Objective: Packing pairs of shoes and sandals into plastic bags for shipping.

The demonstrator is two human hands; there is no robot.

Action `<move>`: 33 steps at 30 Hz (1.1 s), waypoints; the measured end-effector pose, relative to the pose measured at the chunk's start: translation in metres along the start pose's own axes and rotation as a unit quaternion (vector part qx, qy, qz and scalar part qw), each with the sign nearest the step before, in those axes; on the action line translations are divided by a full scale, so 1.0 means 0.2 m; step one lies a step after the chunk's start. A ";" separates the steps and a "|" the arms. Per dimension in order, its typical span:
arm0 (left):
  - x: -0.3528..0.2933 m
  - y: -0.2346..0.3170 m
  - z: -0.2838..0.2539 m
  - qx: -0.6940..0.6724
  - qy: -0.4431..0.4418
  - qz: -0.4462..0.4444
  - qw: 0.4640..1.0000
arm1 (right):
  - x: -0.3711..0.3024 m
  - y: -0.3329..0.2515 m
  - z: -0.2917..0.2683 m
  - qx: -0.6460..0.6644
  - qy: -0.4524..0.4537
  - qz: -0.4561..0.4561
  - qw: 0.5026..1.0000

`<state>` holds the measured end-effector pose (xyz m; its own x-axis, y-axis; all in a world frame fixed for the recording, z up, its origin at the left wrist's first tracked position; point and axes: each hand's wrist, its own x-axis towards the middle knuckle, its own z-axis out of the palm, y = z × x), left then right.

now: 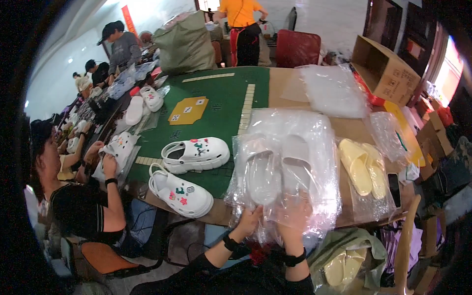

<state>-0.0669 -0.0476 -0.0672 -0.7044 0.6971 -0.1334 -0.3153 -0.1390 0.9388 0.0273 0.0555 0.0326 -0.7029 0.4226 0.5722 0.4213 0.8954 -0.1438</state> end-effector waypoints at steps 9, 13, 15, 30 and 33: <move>-0.03 0.12 0.03 -0.003 -0.035 0.001 0.999 | -0.05 0.14 0.07 0.051 -0.068 0.146 0.986; -0.02 0.08 0.00 0.035 -0.030 0.015 0.999 | -0.04 0.12 0.04 0.081 -0.053 0.172 0.980; -0.01 0.06 0.00 0.051 -0.023 0.012 0.998 | -0.04 0.10 0.05 0.147 -0.024 0.207 0.967; -0.02 0.08 0.04 0.005 -0.043 0.009 0.999 | -0.03 0.09 0.13 0.269 0.020 0.268 0.925; 0.00 0.07 0.03 -0.017 -0.065 0.008 0.998 | -0.05 0.09 0.16 0.206 0.023 0.268 0.941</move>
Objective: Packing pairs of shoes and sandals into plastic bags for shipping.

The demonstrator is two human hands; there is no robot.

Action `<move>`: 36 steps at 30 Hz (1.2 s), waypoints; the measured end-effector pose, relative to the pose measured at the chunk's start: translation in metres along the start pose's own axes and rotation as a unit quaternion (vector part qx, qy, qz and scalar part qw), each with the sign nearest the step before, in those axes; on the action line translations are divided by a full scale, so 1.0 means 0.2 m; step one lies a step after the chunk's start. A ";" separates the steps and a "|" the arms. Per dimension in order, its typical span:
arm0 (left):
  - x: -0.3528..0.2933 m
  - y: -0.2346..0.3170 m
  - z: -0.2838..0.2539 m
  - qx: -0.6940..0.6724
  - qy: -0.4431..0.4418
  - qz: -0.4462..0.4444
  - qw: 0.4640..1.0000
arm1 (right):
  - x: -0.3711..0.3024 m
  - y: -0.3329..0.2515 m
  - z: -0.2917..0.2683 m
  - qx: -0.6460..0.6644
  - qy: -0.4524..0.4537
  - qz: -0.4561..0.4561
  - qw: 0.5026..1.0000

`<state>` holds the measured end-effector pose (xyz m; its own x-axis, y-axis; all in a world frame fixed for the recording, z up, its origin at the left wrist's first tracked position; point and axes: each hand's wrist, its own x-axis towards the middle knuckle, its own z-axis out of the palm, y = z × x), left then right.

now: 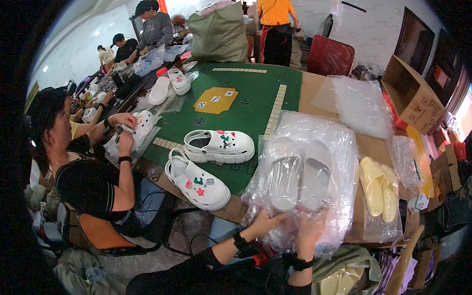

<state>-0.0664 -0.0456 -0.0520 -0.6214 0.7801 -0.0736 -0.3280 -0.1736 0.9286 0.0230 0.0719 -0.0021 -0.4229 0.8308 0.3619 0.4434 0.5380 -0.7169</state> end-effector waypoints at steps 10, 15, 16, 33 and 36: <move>-0.01 0.04 0.01 -0.030 -0.005 0.002 1.000 | 0.00 0.02 -0.02 0.060 -0.046 0.028 0.997; 0.00 0.02 0.00 -0.003 -0.016 -0.010 1.000 | 0.00 0.09 0.00 0.037 -0.026 -0.004 0.999; 0.00 0.03 0.01 -0.004 -0.011 -0.005 1.000 | 0.00 0.12 0.02 0.059 0.005 -0.042 0.997; -0.01 0.04 0.04 -0.055 0.027 -0.065 0.996 | -0.02 0.05 -0.01 -0.114 -0.066 -0.039 0.990; -0.01 0.06 0.04 -0.081 0.039 -0.043 0.995 | -0.03 0.02 -0.02 -0.114 -0.096 -0.024 0.989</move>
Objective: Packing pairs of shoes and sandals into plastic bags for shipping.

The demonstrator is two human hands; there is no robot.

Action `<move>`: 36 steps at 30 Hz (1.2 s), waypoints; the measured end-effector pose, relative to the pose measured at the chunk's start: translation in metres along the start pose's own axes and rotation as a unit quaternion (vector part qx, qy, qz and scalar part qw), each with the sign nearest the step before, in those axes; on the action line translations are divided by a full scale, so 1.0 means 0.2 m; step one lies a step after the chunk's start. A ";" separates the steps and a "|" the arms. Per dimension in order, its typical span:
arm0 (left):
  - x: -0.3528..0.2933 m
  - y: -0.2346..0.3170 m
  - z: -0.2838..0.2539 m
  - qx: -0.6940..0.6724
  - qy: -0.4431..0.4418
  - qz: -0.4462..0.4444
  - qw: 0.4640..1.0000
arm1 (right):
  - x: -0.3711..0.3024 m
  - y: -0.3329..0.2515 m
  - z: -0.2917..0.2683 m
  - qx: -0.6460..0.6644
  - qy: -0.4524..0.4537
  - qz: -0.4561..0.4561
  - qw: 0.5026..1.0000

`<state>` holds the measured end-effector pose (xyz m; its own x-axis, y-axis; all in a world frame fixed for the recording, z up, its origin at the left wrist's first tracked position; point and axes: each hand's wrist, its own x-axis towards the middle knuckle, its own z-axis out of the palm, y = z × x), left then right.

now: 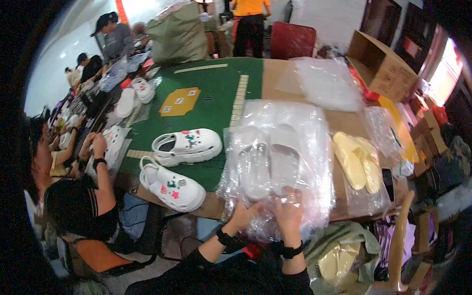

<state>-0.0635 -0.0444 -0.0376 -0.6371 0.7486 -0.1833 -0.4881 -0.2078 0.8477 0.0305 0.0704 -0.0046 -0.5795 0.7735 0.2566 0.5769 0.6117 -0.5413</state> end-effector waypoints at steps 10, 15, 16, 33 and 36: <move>0.01 -0.01 -0.02 0.046 0.023 0.005 0.999 | -0.01 0.00 -0.05 0.051 -0.035 -0.043 0.997; 0.01 -0.01 -0.01 0.027 0.031 0.032 0.999 | 0.00 -0.03 -0.05 0.112 -0.080 0.033 0.990; 0.01 -0.01 0.00 0.012 0.029 0.031 0.999 | -0.01 -0.03 -0.05 0.113 -0.079 0.034 0.990; 0.03 -0.04 -0.05 0.009 -0.009 0.049 0.999 | -0.01 0.00 -0.03 0.071 0.010 -0.073 0.995; 0.02 -0.03 -0.04 0.009 -0.002 0.037 0.999 | -0.01 0.02 0.00 0.132 -0.012 -0.035 0.990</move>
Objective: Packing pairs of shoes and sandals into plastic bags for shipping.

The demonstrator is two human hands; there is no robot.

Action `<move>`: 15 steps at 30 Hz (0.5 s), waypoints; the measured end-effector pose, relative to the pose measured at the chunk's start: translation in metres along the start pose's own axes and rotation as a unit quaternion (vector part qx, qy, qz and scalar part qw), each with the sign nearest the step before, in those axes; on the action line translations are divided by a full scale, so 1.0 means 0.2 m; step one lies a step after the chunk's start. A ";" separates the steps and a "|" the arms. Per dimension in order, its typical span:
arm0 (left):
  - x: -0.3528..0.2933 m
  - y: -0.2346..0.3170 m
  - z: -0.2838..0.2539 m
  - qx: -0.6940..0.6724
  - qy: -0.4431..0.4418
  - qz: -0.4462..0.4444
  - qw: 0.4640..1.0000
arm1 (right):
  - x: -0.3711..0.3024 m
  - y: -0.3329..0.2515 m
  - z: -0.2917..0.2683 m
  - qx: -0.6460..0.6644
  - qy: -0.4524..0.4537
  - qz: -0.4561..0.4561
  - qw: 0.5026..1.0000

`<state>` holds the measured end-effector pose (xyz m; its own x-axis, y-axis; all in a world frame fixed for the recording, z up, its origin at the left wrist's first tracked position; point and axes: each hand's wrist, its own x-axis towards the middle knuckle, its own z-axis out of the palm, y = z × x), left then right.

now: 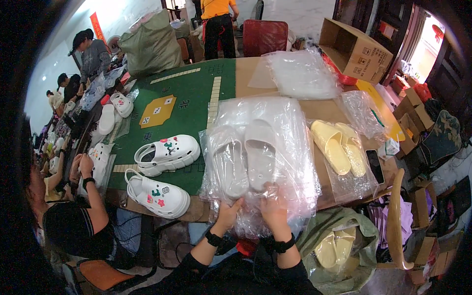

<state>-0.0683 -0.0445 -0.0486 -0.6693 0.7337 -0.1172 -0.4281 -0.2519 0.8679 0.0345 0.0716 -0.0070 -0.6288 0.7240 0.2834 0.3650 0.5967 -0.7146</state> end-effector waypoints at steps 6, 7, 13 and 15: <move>0.00 0.01 -0.02 0.024 -0.015 0.003 1.000 | 0.00 -0.07 -0.03 -0.075 0.011 -0.041 0.996; 0.00 0.01 -0.01 0.014 -0.012 -0.002 1.000 | 0.00 -0.07 -0.03 -0.076 0.011 -0.040 0.996; 0.00 0.00 0.00 -0.001 -0.012 0.002 1.000 | -0.01 -0.02 -0.01 -0.099 0.016 -0.050 0.994; -0.01 0.00 0.00 -0.009 -0.009 -0.001 1.000 | -0.01 -0.03 -0.01 -0.113 0.018 -0.054 0.992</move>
<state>-0.0678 -0.0460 -0.0493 -0.6574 0.7453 -0.1111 -0.4414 -0.2613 0.8584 0.0355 0.0681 -0.0021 -0.6495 0.6612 0.3755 0.4437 0.7306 -0.5190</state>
